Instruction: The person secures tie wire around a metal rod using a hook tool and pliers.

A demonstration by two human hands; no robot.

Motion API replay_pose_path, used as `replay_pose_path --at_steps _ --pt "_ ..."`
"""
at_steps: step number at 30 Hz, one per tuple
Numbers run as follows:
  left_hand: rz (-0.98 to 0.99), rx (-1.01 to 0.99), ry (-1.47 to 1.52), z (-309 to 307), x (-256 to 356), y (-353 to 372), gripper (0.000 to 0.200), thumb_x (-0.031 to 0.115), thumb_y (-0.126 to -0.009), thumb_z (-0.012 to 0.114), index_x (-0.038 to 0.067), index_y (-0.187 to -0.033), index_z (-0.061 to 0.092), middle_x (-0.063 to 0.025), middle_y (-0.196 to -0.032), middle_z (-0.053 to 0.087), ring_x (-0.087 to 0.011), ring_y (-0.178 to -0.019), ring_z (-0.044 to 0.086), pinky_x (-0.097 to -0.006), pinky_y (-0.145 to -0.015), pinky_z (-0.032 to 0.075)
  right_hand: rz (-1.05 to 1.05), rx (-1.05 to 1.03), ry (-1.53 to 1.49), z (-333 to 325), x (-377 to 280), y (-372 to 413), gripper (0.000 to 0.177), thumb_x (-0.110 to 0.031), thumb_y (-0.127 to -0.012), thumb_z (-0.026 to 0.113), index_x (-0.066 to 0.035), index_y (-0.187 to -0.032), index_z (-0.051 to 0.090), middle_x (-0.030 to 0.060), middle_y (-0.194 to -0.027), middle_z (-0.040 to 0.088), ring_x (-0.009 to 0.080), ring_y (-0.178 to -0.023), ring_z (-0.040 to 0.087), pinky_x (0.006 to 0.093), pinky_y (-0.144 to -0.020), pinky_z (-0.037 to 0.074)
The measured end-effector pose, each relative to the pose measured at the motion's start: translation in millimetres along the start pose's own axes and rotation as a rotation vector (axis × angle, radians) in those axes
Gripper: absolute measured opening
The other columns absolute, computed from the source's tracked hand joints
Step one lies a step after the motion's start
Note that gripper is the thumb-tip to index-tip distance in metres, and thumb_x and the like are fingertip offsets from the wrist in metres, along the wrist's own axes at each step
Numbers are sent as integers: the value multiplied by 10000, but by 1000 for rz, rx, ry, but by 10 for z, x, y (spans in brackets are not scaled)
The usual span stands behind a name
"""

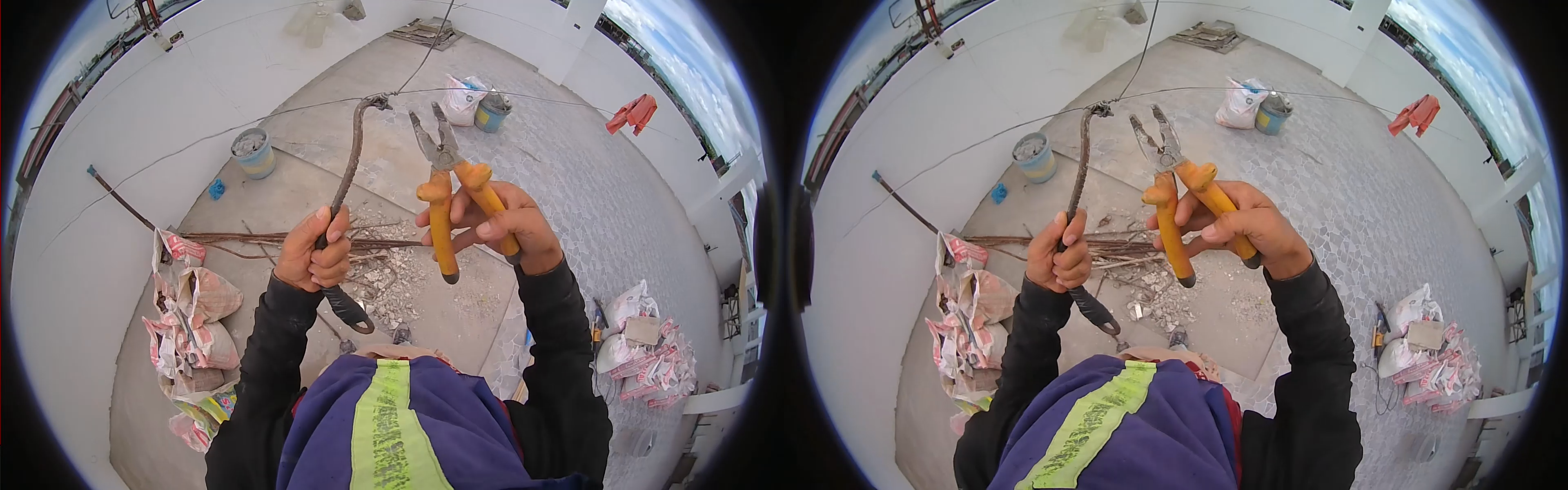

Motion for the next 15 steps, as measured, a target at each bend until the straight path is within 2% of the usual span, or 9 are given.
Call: replay_pose_path --at_steps 1,6,8,9,10,12,13,15 --pt "6 -5 -29 -24 28 -17 360 426 -1059 355 125 -874 421 70 -509 255 -24 -369 186 -210 -322 173 -19 -65 -30 -20 -43 -26 378 -148 -700 651 29 -1029 593 397 -1212 535 524 -1057 619 587 -775 572" --pt "26 21 -85 -88 71 -54 364 419 -1057 369 116 -861 418 70 -514 250 -27 -371 172 -219 -326 164 33 -101 -19 -59 -265 -131 388 -198 -758 639 66 -1033 565 453 -1185 507 564 -1046 602 586 -709 579" --pt "44 31 -111 -98 66 -69 363 418 -1058 367 116 -864 418 70 -517 251 -29 -375 177 -219 -328 167 45 -171 -154 -72 -301 -190 389 -212 -810 592 63 -1083 562 405 -1245 508 524 -1119 585 528 -770 594" --pt "54 44 -137 -106 54 -78 361 418 -1058 366 116 -868 418 71 -520 252 -30 -379 182 -218 -331 169 22 -177 -123 -49 -307 -212 364 -242 -850 561 33 -1084 516 385 -1218 519 517 -1076 607 579 -720 593" --pt "64 43 -136 -118 39 -84 361 418 -1058 366 116 -868 418 71 -520 252 -30 -379 182 -218 -331 169 28 -183 -116 -27 -258 -227 364 -242 -850 561 33 -1084 516 385 -1218 519 517 -1076 607 579 -720 593" --pt "73 64 -121 -158 15 -102 340 395 -1068 335 123 -876 401 67 -504 251 -32 -365 179 -206 -323 166 1 -151 -356 20 -113 -257 299 -280 -889 521 -17 -1027 483 339 -1138 544 459 -1006 634 602 -668 592" --pt "84 71 -122 -158 22 -102 340 395 -1068 335 123 -876 401 67 -504 251 -32 -365 179 -206 -323 166 7 -82 -443 104 -57 -256 255 -317 -935 465 -63 -949 446 287 -1056 547 384 -921 631 587 -597 592" --pt "129 128 -122 -173 47 -106 344 404 -1065 342 124 -875 404 69 -504 251 -32 -365 179 -208 -320 172 7 -91 -505 210 28 -277 251 -322 -955 440 -73 -925 431 279 -1048 546 366 -910 628 565 -571 592"
Point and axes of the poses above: each hand's wrist, its own y-axis away from the middle knuckle, its own z-axis out of the palm, x = y × z, the point moved 3 cm from there along -y, towards the middle knuckle
